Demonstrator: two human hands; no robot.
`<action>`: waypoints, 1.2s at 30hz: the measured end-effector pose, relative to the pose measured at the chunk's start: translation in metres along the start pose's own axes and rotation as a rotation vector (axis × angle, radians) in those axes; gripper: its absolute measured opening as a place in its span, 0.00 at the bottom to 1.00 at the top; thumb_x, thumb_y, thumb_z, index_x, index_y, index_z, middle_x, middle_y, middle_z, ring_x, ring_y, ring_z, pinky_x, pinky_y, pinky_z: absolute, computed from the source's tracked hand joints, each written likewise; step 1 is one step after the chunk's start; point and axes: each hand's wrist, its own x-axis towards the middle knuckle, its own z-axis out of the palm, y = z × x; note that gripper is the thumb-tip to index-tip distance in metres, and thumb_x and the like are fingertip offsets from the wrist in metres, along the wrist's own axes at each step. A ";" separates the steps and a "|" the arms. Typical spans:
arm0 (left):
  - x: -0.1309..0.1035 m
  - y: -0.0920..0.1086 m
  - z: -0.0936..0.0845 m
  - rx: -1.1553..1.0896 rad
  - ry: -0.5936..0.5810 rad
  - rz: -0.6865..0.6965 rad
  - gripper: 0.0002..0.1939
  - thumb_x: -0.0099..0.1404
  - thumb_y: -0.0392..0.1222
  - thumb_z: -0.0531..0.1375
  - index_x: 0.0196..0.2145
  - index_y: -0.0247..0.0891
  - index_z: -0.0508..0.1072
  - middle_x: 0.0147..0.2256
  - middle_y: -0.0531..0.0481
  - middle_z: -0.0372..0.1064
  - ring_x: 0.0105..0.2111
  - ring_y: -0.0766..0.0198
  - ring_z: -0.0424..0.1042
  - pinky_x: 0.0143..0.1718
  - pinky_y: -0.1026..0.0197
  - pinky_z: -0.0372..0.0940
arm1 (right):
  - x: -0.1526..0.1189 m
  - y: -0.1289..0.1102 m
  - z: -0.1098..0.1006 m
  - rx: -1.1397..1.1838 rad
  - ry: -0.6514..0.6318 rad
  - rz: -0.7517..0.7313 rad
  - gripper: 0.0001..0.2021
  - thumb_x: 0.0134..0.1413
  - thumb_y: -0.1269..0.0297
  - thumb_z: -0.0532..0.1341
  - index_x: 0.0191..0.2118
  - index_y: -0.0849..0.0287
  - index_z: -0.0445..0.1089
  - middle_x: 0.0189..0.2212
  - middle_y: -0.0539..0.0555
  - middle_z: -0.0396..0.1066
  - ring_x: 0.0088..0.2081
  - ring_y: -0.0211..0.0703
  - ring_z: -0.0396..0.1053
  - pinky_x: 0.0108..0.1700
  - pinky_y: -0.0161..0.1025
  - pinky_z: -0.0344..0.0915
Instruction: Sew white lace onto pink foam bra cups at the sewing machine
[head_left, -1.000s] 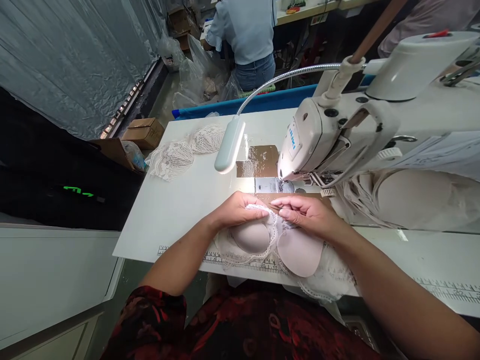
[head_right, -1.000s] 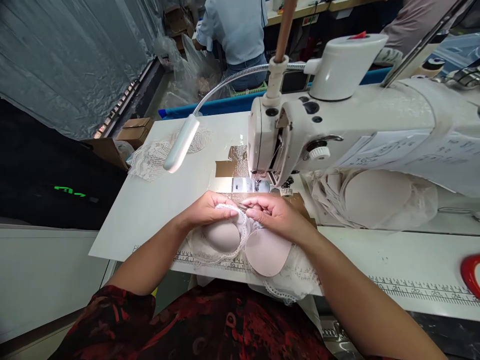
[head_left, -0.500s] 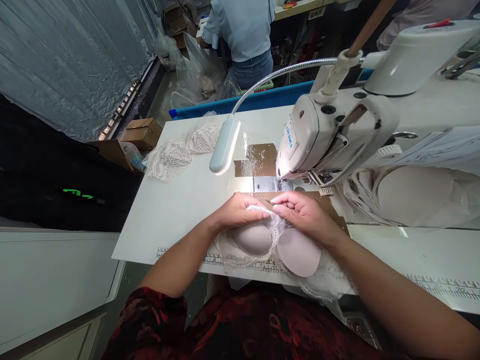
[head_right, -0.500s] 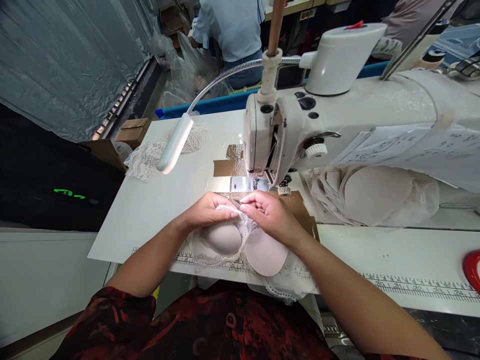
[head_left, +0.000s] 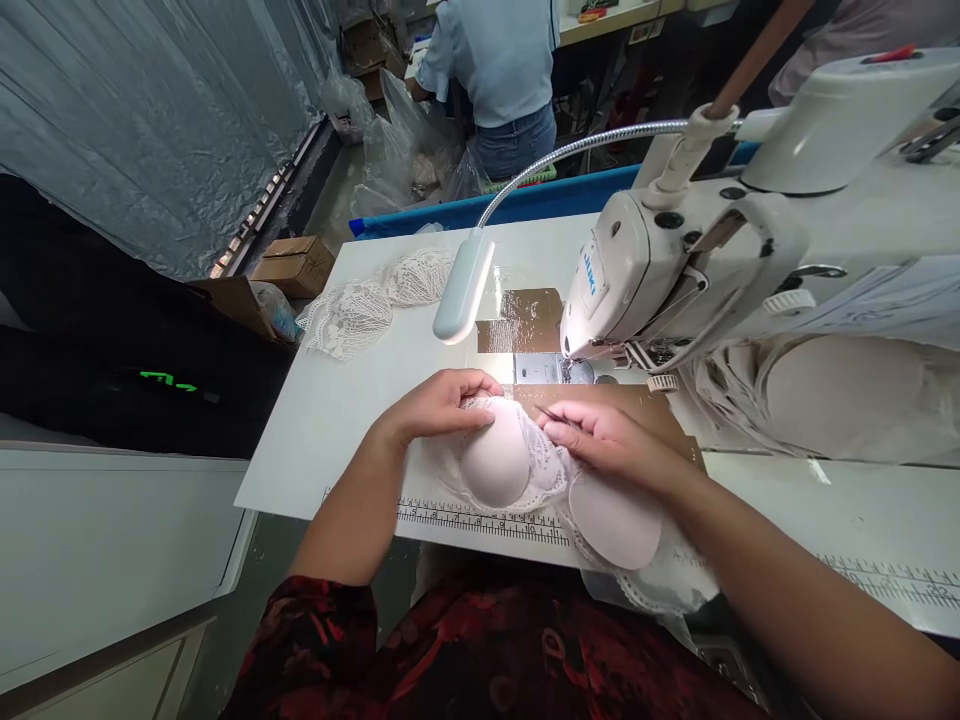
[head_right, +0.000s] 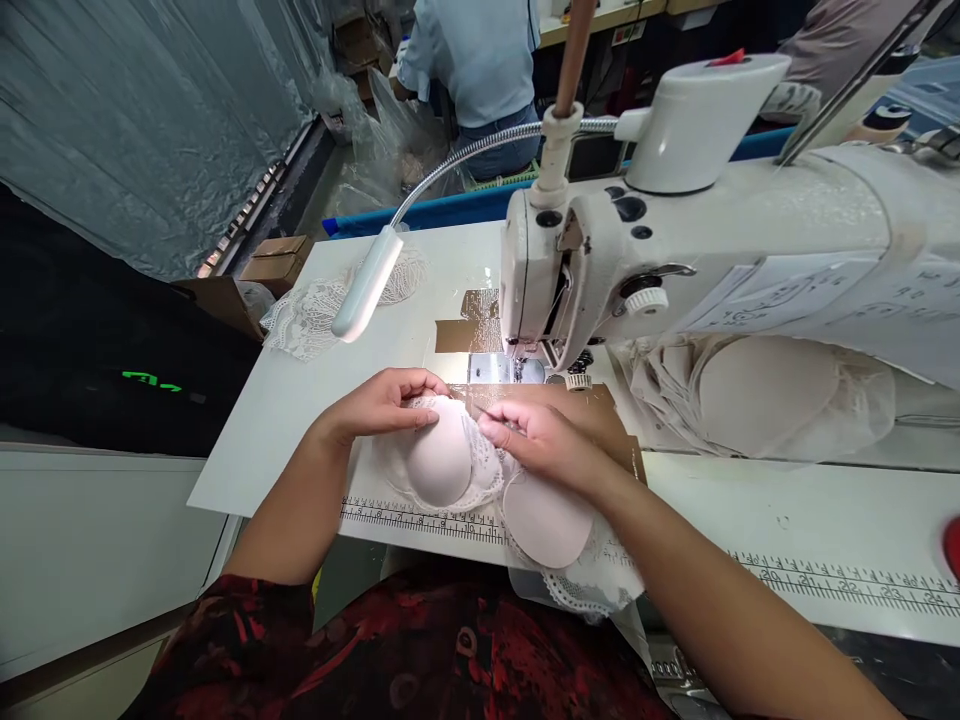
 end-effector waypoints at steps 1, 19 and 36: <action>0.001 0.000 0.003 -0.007 0.008 0.018 0.16 0.58 0.42 0.63 0.44 0.35 0.72 0.36 0.50 0.67 0.35 0.65 0.66 0.36 0.65 0.60 | 0.001 0.001 0.003 0.047 0.071 0.004 0.17 0.56 0.48 0.57 0.37 0.58 0.71 0.33 0.52 0.71 0.34 0.43 0.66 0.36 0.39 0.61; 0.017 0.005 0.039 -0.225 -0.055 -0.060 0.14 0.58 0.46 0.64 0.37 0.32 0.75 0.33 0.48 0.71 0.33 0.65 0.68 0.34 0.64 0.62 | -0.002 0.008 0.005 0.124 0.257 -0.107 0.18 0.57 0.52 0.59 0.49 0.56 0.68 0.39 0.55 0.73 0.41 0.45 0.70 0.43 0.41 0.67; 0.019 0.006 0.042 -0.350 -0.036 -0.109 0.15 0.55 0.48 0.67 0.33 0.31 0.79 0.27 0.49 0.71 0.28 0.68 0.66 0.30 0.66 0.60 | -0.003 0.004 0.004 0.005 0.187 -0.091 0.11 0.55 0.55 0.60 0.38 0.56 0.73 0.37 0.54 0.74 0.39 0.45 0.71 0.41 0.42 0.67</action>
